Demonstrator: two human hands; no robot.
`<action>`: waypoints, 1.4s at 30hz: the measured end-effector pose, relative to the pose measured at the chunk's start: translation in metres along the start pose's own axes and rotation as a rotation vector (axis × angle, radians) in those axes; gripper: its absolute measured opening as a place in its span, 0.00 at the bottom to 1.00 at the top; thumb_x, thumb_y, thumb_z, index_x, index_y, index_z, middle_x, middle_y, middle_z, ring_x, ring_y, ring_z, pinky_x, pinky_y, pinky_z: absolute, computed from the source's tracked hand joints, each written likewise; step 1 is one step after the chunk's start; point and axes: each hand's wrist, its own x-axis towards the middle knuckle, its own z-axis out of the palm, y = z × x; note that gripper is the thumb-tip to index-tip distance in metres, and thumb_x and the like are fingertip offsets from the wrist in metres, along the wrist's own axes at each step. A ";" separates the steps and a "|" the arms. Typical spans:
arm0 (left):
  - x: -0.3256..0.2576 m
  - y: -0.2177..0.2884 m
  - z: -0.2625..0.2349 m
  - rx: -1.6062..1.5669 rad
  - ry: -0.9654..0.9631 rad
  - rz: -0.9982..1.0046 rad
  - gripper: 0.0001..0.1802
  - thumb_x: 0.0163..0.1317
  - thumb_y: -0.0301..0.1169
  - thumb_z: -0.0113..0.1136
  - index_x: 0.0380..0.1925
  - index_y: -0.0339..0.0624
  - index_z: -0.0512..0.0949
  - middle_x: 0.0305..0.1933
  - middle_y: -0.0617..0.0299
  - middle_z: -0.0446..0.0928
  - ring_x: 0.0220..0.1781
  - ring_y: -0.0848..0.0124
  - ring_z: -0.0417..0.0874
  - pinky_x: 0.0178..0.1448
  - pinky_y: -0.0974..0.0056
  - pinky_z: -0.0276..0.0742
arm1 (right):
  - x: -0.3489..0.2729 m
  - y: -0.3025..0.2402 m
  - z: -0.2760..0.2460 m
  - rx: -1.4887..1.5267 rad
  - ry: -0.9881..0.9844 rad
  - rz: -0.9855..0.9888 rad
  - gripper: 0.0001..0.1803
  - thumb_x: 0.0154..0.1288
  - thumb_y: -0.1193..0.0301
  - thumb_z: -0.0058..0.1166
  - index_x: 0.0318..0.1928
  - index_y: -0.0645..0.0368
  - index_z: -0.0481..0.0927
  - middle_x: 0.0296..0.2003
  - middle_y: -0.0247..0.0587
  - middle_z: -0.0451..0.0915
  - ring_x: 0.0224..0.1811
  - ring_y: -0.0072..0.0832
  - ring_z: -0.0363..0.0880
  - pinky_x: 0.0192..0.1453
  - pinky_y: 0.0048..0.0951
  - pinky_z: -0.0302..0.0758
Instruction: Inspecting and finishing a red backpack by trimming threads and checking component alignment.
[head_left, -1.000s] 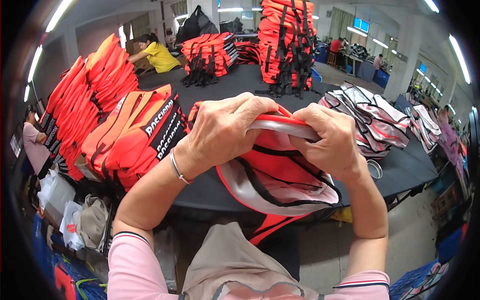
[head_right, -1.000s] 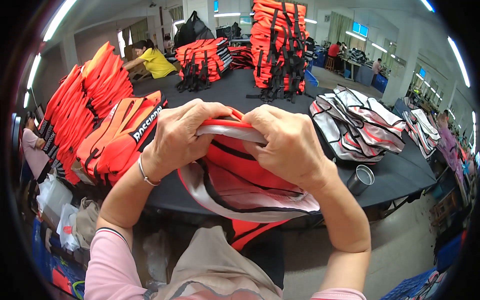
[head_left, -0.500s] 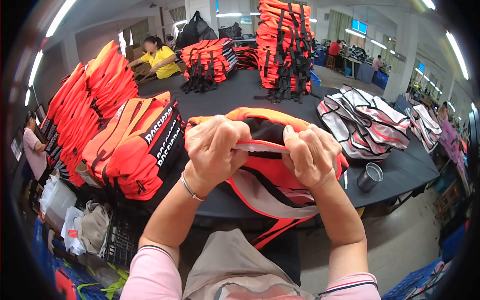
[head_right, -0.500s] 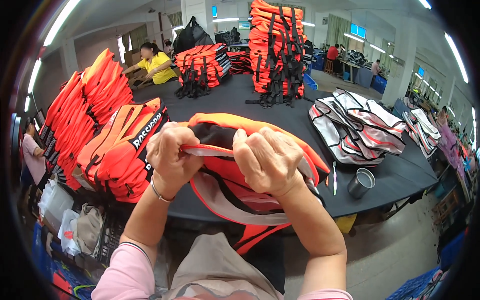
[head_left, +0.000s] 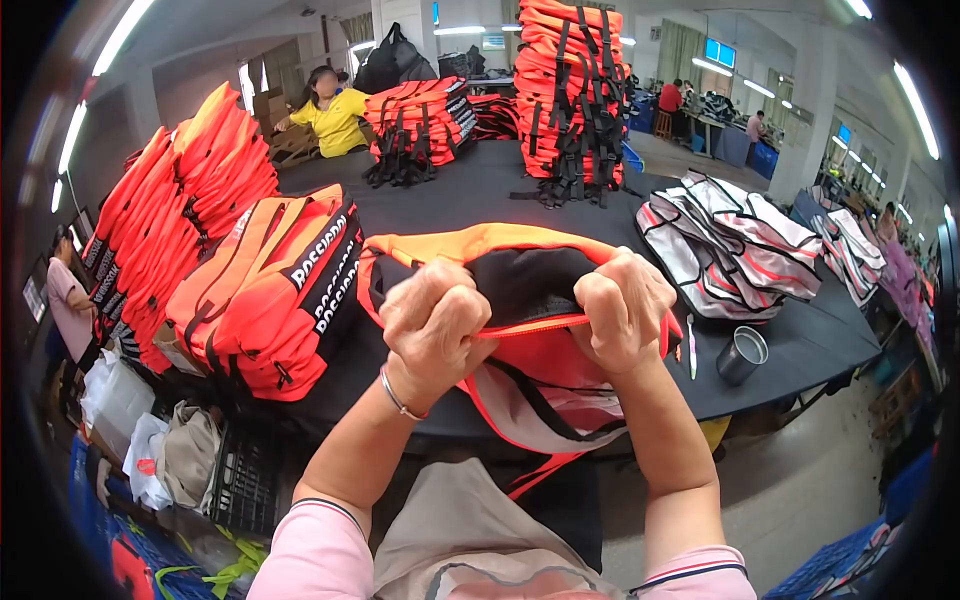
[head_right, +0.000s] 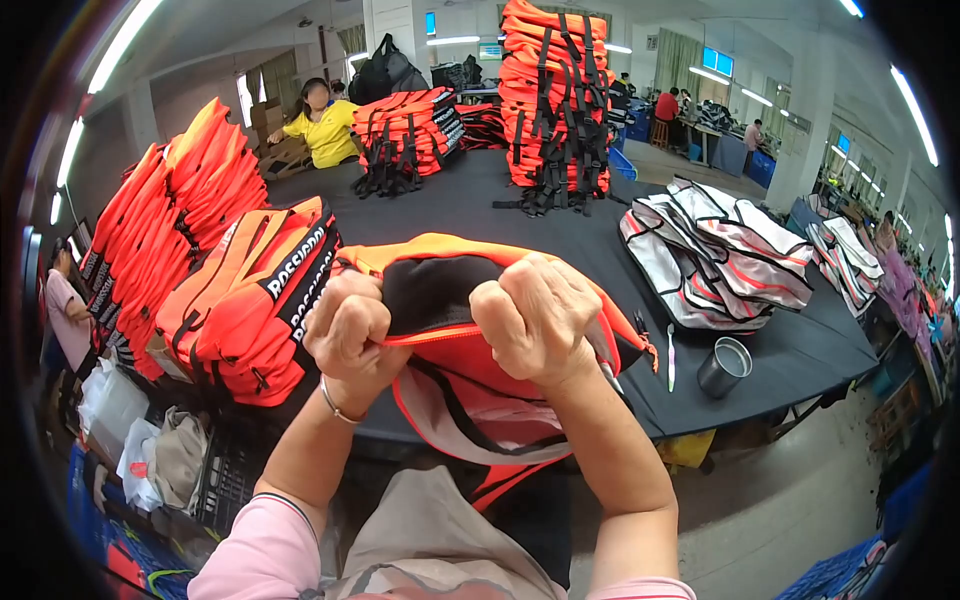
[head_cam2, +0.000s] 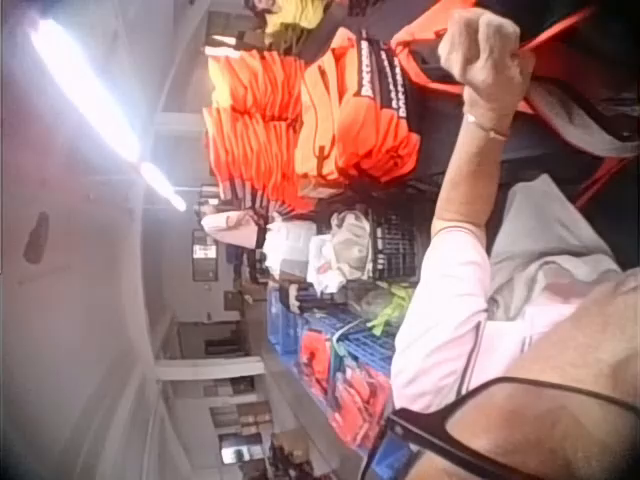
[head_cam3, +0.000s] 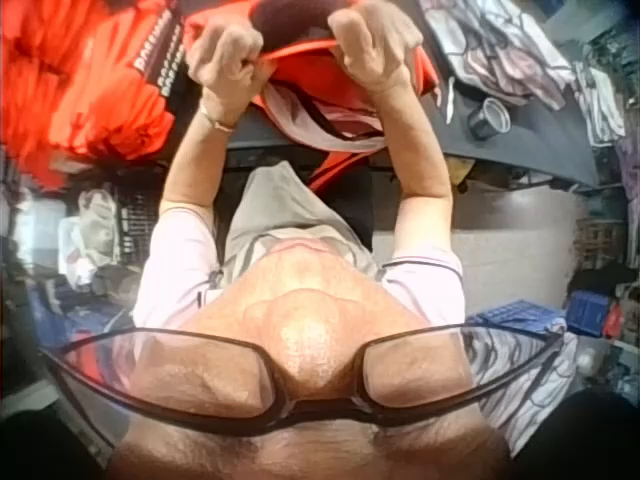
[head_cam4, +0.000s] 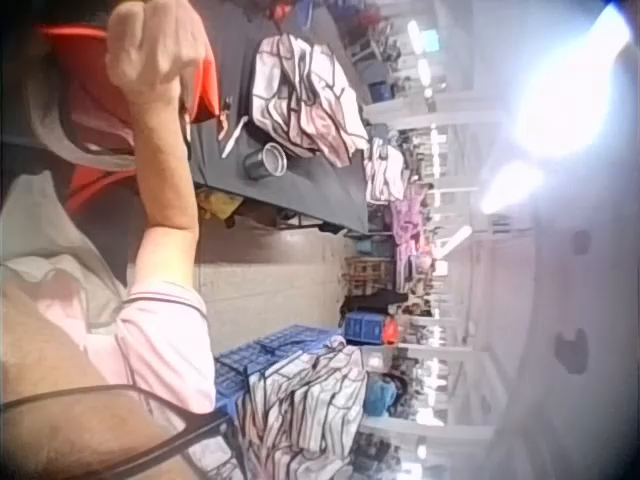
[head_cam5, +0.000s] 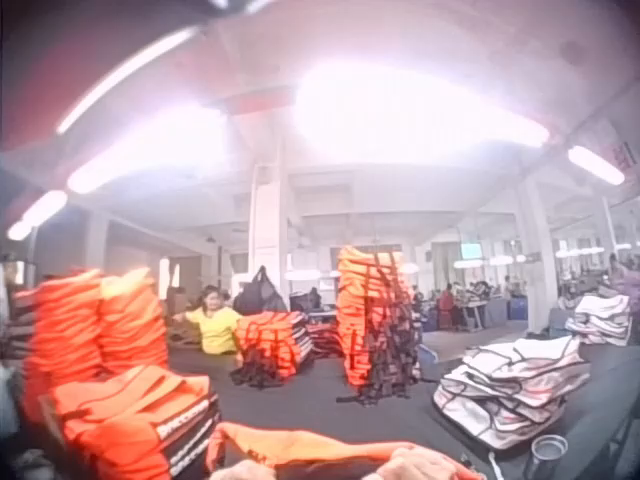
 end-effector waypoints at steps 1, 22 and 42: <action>-0.008 0.002 -0.004 0.010 -0.083 -0.042 0.15 0.28 0.18 0.61 0.21 0.40 0.71 0.26 0.58 0.70 0.25 0.64 0.76 0.27 0.65 0.72 | 0.002 -0.001 0.000 0.038 -0.017 0.010 0.09 0.44 0.81 0.56 0.25 0.56 0.69 0.17 0.32 0.60 0.16 0.25 0.66 0.19 0.26 0.65; -0.027 0.001 -0.011 0.219 -0.050 -0.278 0.19 0.52 0.35 0.69 0.41 0.35 0.83 0.35 0.60 0.81 0.31 0.69 0.77 0.33 0.68 0.76 | -0.015 -0.017 0.018 -0.096 -0.030 0.030 0.07 0.52 0.80 0.56 0.34 0.58 0.76 0.20 0.30 0.66 0.19 0.25 0.70 0.23 0.25 0.66; -0.005 -0.036 -0.114 0.413 -0.276 -0.172 0.22 0.65 0.31 0.59 0.58 0.35 0.77 0.58 0.52 0.81 0.58 0.57 0.83 0.62 0.58 0.76 | -0.082 0.041 -0.044 0.217 -0.270 0.851 0.22 0.60 0.78 0.59 0.57 0.58 0.79 0.45 0.51 0.84 0.41 0.38 0.86 0.43 0.29 0.80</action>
